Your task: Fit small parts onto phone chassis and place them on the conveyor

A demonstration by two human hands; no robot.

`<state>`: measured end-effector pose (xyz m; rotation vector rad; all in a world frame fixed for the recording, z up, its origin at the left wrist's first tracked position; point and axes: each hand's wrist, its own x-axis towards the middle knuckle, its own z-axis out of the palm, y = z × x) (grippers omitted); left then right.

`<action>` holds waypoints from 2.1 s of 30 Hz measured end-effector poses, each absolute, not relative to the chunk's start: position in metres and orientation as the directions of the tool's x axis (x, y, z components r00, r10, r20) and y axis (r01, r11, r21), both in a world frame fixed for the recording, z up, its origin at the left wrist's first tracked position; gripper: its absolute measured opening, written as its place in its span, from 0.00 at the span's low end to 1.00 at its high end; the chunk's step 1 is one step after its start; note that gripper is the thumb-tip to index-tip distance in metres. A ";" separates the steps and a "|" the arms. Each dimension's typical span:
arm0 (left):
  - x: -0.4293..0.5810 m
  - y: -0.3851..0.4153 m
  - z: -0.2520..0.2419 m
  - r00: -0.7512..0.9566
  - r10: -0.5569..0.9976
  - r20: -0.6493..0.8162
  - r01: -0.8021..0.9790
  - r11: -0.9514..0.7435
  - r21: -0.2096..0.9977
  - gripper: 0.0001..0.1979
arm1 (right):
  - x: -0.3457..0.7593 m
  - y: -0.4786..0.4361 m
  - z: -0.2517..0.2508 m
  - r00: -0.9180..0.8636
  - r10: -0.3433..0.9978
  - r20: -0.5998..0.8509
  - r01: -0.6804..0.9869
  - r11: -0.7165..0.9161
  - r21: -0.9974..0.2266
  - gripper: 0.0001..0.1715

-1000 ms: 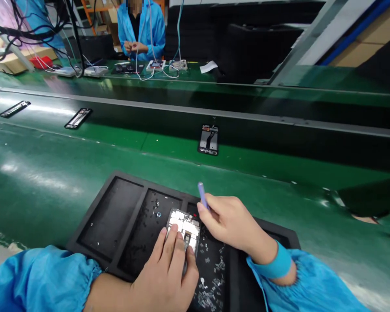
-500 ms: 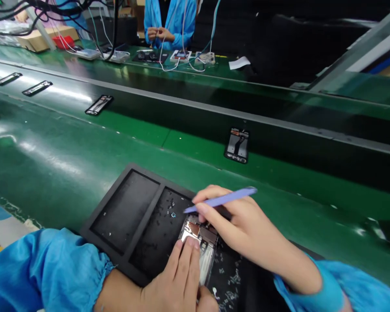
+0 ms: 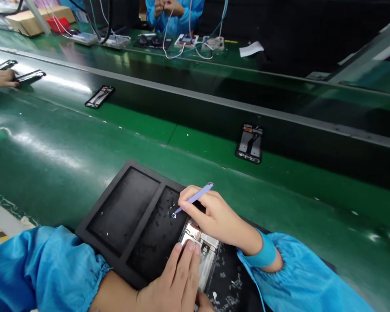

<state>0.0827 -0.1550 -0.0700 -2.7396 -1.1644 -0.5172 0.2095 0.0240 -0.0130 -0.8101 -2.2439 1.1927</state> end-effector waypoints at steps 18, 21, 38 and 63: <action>0.081 -0.143 -0.034 0.574 0.691 0.439 0.682 -0.700 0.209 0.06 | 0.223 0.032 0.001 -0.417 0.909 -0.010 0.195 0.078 -0.978 0.15; 0.072 -0.125 -0.013 0.487 0.726 0.485 0.698 -0.658 0.284 0.02 | 0.225 0.040 0.005 -0.354 0.920 -0.167 -0.077 -0.206 -0.975 0.19; 0.025 0.001 0.007 0.309 0.754 0.579 0.476 -0.650 0.592 0.08 | 0.219 0.045 0.006 -0.450 0.886 -0.108 -0.436 -0.324 -0.839 0.27; 0.026 0.025 0.005 0.249 0.929 -0.274 -0.667 0.370 0.647 0.03 | 0.209 0.020 0.014 -0.026 0.962 0.273 -0.145 0.267 -0.953 0.22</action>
